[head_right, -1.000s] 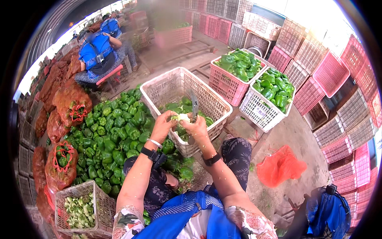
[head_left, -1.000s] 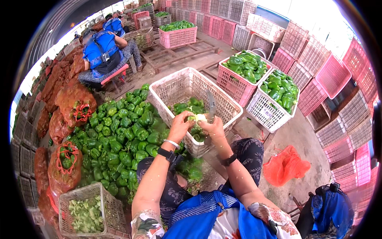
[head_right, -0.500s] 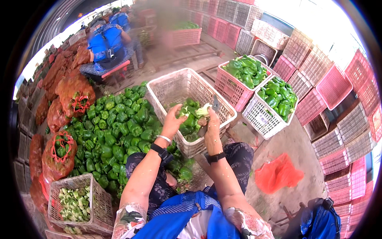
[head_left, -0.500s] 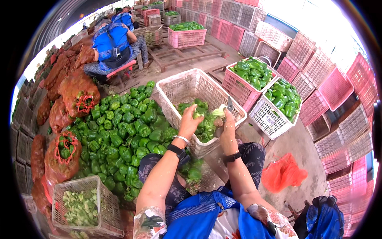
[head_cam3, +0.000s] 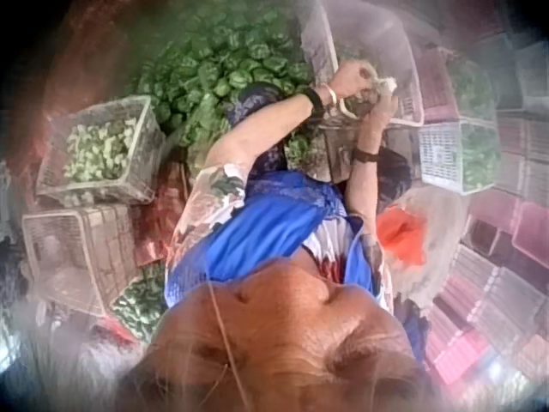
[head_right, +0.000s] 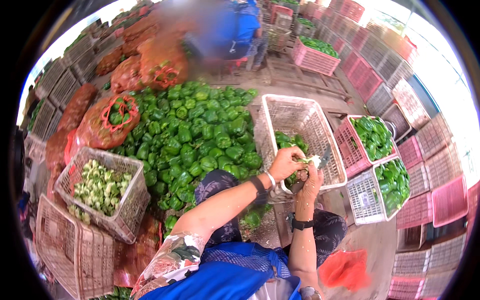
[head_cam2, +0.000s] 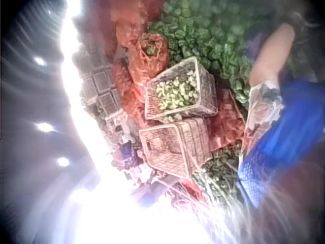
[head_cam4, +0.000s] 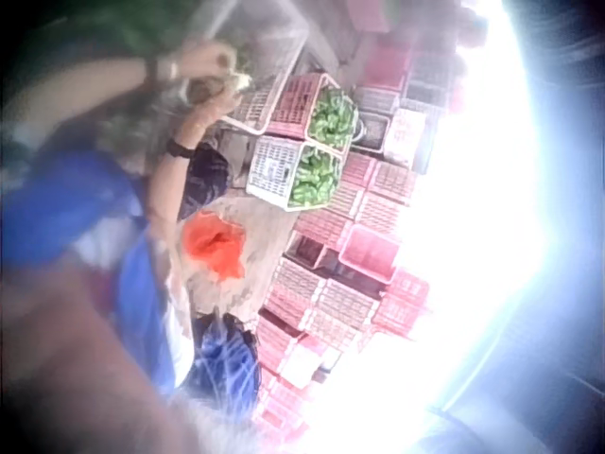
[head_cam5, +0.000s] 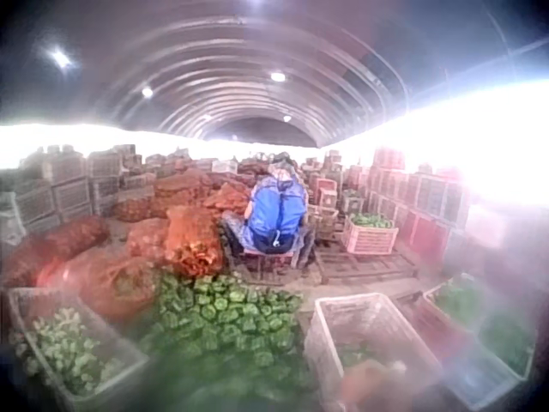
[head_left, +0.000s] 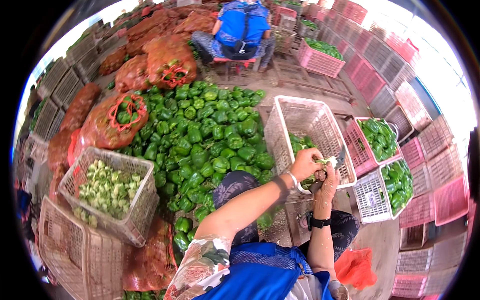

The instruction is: The person uses a knife to core and deseed green bell peppers by hand, placing the processed peppers and stems into separate plastic crates.

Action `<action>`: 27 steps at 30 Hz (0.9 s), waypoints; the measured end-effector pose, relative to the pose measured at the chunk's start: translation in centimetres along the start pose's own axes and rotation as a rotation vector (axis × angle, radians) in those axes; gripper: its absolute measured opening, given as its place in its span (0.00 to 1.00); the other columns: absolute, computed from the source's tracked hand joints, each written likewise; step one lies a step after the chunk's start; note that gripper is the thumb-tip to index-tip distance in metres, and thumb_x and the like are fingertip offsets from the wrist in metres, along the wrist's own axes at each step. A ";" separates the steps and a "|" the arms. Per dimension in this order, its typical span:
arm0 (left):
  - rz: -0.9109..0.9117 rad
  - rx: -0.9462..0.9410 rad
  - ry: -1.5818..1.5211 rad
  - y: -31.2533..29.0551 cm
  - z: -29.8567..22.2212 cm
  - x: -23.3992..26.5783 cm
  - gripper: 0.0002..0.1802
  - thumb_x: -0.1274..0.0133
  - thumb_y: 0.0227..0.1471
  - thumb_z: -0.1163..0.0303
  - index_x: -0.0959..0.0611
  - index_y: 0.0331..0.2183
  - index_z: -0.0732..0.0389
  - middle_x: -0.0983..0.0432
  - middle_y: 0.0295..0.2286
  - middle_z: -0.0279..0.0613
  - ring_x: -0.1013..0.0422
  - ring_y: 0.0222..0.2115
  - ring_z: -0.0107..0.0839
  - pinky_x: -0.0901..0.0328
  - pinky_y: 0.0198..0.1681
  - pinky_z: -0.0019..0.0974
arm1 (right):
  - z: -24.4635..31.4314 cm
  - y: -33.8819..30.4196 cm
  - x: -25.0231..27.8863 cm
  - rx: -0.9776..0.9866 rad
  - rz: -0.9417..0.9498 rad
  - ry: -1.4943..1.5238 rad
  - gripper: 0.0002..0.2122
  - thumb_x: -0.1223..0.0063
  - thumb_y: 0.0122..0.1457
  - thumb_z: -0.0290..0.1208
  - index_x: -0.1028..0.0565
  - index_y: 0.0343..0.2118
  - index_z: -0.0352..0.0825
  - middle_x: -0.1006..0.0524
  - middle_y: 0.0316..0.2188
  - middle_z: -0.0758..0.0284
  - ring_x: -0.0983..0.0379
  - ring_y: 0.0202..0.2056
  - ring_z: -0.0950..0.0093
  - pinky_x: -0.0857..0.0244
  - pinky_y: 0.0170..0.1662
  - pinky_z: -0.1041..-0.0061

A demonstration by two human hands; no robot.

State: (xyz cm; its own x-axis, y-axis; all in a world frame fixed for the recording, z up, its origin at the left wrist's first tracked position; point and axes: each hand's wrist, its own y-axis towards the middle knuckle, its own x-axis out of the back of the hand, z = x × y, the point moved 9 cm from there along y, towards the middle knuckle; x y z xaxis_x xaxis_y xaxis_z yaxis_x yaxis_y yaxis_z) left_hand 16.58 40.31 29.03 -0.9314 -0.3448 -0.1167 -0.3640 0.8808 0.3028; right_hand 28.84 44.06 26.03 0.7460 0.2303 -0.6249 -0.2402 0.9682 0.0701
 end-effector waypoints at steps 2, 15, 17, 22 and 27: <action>-0.048 -0.098 0.079 0.1 -0.3 0.4 0.09 0.37 0.38 0.76 0.20 0.26 0.67 0.25 0.22 0.37 0.30 0.25 0.22 0.34 0.29 0.28 | 1.2 -0.1 -0.3 0.150 -0.009 -0.201 0.06 0.46 0.56 0.25 0.30 0.34 0.32 0.30 0.21 0.73 0.40 0.15 0.87 0.48 0.16 0.86; -0.270 -0.297 0.264 0.6 -3.4 2.0 0.33 0.38 0.34 0.75 0.26 0.47 0.63 0.27 0.44 0.50 0.31 0.41 0.32 0.34 0.43 0.37 | 6.7 1.5 2.0 0.362 -0.372 -0.399 0.06 0.46 0.57 0.27 0.29 0.31 0.30 0.30 0.20 0.71 0.39 0.16 0.84 0.45 0.18 0.84; -0.099 -0.263 0.194 1.8 -7.6 4.5 0.37 0.36 0.35 0.74 0.27 0.51 0.60 0.30 0.49 0.48 0.33 0.46 0.33 0.34 0.46 0.34 | 7.4 3.1 2.2 0.309 -0.319 -0.203 0.06 0.48 0.59 0.28 0.29 0.33 0.30 0.29 0.20 0.70 0.39 0.16 0.84 0.45 0.18 0.85; -0.316 -0.137 0.477 -2.0 -10.7 22.3 0.26 0.38 0.41 0.72 0.23 0.47 0.60 0.24 0.42 0.44 0.28 0.41 0.35 0.33 0.47 0.34 | 3.1 0.3 -17.9 0.135 0.115 -0.215 0.12 0.44 0.56 0.38 0.27 0.36 0.34 0.28 0.19 0.72 0.33 0.14 0.84 0.37 0.15 0.85; -0.258 0.272 0.953 -6.6 4.4 31.5 0.25 0.42 0.38 0.72 0.23 0.44 0.62 0.28 0.45 0.53 0.33 0.48 0.48 0.38 0.54 0.41 | -1.8 -10.9 -32.6 -0.215 0.847 -0.317 0.15 0.47 0.57 0.26 0.27 0.47 0.30 0.21 0.36 0.66 0.35 0.14 0.87 0.42 0.17 0.87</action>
State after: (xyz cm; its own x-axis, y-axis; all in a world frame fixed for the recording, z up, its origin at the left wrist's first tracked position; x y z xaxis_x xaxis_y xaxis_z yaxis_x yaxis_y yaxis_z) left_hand -10.39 25.07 19.24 -0.4791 -0.5448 0.6882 -0.6519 0.7459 0.1366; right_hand 6.02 25.85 44.23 0.3961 0.8990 -0.1870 -0.8689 0.4328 0.2401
